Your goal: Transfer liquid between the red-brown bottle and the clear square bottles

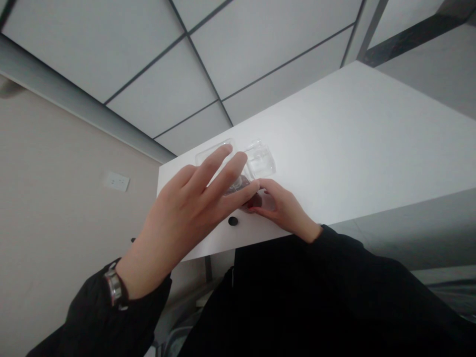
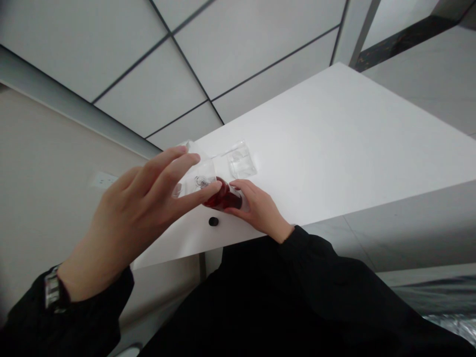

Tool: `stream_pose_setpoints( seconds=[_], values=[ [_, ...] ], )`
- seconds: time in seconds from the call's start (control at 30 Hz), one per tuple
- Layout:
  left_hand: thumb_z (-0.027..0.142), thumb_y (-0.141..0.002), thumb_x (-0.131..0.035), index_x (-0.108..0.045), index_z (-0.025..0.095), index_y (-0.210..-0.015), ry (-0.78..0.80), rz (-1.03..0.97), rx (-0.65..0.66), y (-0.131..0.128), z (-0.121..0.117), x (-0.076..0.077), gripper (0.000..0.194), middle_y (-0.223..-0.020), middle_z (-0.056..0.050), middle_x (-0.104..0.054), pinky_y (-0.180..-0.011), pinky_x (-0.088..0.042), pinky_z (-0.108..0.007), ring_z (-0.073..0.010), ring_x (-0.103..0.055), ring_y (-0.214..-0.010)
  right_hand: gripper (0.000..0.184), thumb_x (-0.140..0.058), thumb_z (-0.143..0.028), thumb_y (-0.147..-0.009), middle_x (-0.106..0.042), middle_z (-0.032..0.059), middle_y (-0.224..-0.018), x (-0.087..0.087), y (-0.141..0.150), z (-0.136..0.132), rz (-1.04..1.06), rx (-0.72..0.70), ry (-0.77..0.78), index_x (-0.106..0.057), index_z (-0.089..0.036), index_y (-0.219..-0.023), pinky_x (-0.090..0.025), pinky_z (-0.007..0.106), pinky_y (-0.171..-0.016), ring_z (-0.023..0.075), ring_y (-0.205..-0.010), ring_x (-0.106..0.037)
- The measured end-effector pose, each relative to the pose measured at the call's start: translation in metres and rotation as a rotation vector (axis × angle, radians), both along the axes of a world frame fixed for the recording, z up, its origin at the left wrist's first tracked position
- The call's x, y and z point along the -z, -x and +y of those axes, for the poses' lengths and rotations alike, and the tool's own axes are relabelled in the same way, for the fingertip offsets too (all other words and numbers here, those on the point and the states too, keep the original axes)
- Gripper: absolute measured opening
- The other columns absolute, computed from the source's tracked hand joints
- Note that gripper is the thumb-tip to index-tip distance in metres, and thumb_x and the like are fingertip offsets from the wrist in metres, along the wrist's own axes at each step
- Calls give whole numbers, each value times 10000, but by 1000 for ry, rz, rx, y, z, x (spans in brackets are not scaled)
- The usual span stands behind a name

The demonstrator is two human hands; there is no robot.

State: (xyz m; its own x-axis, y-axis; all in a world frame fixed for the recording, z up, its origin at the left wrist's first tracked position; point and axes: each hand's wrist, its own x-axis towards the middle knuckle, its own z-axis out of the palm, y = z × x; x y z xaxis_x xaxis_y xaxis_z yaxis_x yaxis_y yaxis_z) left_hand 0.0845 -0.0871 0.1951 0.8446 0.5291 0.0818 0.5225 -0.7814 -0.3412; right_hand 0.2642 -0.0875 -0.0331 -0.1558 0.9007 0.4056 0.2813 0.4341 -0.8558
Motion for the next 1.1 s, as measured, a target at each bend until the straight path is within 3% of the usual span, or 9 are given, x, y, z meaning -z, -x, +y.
stream_pose_setpoints(
  seconds=[0.1, 0.33, 0.53, 0.7, 0.9, 1.1],
  values=[
    [57, -1034, -468, -553, 349, -1410, 22, -36, -14, 1, 1, 0, 483, -1557, -59, -559, -970, -626, -395, -315, -524, -1519, 566, -787, -488, -909, -697, 110, -1347, 0, 0, 0, 5, -6, -2, -573, -249, -1375, -599, 506, -1062, 286, -1245, -686],
    [53, -1019, -524, -546, 381, -1455, -100, -30, 21, 13, 7, 6, 546, -1544, -76, -536, -1012, -614, -439, -331, -540, -1484, 583, -798, -485, -899, -693, 115, -1345, -1, -1, 0, 14, -15, 25, -570, -249, -1381, -594, 516, -1072, 289, -1248, -681],
    [197, -1023, -642, -577, 424, -1451, -121, -148, -147, 34, 9, 22, 488, -1523, -62, -514, -991, -619, -403, -312, -595, -1387, 581, -821, -465, -878, -684, 118, -1369, 1, -1, 0, 15, -21, 72, -583, -255, -1364, -587, 535, -1089, 299, -1256, -685],
    [158, -955, -721, -571, 375, -1439, -35, -325, -230, 53, 12, 43, 552, -1482, -117, -510, -888, -638, -380, -321, -594, -1355, 587, -799, -498, -892, -678, 112, -1389, 2, -2, -2, 12, -23, 113, -573, -264, -1380, -598, 533, -1071, 294, -1258, -685],
    [221, -903, -795, -537, 306, -1418, 115, -676, -351, 79, 16, 82, 582, -1412, -114, -542, -1120, -565, -498, -303, -567, -1363, 554, -758, -499, -925, -682, 116, -1390, -1, -3, -5, -21, -14, 110, -569, -265, -1391, -612, 541, -1056, 289, -1240, -700],
    [389, -898, -803, -446, 262, -1428, 347, -994, -614, 108, 13, 155, 651, -1462, -129, -549, -1233, -455, -559, -315, -552, -1420, 566, -755, -508, -931, -671, 121, -1430, -2, -5, -5, -91, -13, 67, -563, -278, -1411, -619, 540, -1068, 294, -1286, -688]
  ],
)
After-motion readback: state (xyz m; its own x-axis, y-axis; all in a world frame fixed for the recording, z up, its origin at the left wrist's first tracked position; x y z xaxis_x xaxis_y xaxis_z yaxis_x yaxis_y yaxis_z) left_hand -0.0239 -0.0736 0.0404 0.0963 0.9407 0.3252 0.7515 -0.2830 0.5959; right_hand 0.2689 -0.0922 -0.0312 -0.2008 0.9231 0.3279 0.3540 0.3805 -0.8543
